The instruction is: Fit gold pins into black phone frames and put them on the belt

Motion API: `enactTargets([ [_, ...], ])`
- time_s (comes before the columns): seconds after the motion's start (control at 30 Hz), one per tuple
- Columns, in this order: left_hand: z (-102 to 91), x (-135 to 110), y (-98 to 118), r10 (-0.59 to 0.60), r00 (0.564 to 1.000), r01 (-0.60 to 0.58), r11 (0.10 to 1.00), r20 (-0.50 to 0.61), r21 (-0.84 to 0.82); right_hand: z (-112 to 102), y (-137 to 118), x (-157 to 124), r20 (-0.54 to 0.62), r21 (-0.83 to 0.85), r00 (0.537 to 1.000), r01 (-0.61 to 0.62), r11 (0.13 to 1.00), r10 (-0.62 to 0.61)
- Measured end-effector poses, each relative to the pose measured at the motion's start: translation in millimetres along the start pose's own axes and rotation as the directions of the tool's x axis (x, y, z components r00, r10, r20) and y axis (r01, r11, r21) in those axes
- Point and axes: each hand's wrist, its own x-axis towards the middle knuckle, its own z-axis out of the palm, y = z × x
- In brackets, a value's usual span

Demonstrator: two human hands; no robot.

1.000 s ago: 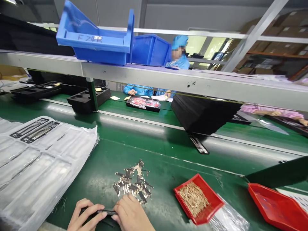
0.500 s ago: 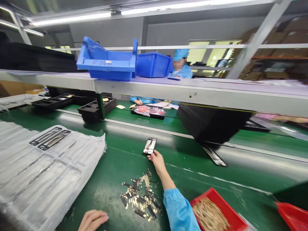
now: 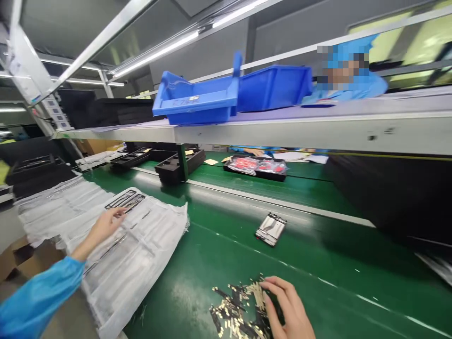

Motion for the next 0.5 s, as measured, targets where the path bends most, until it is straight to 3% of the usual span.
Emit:
enactTargets([
  [0.07,9.7,45,-13,-0.09,0.996,0.09,0.991,0.0,0.098,-7,-5,-3,0.013,-0.019,1.0,0.029,0.999,-0.028],
  [0.17,28.1,77,-28,-0.141,0.989,0.127,0.964,0.044,0.236,-16,-6,-3,0.004,-0.041,1.0,0.016,0.999,-0.016],
  [0.33,46.3,92,-46,-0.089,0.991,0.044,0.922,0.098,0.385,-25,-7,-3,0.001,-0.041,1.0,-0.027,0.999,0.027],
  [0.5,42.4,95,-55,0.128,0.977,-0.183,0.914,0.172,0.362,-29,-20,-2,0.007,-0.022,1.0,-0.002,1.0,0.002],
])
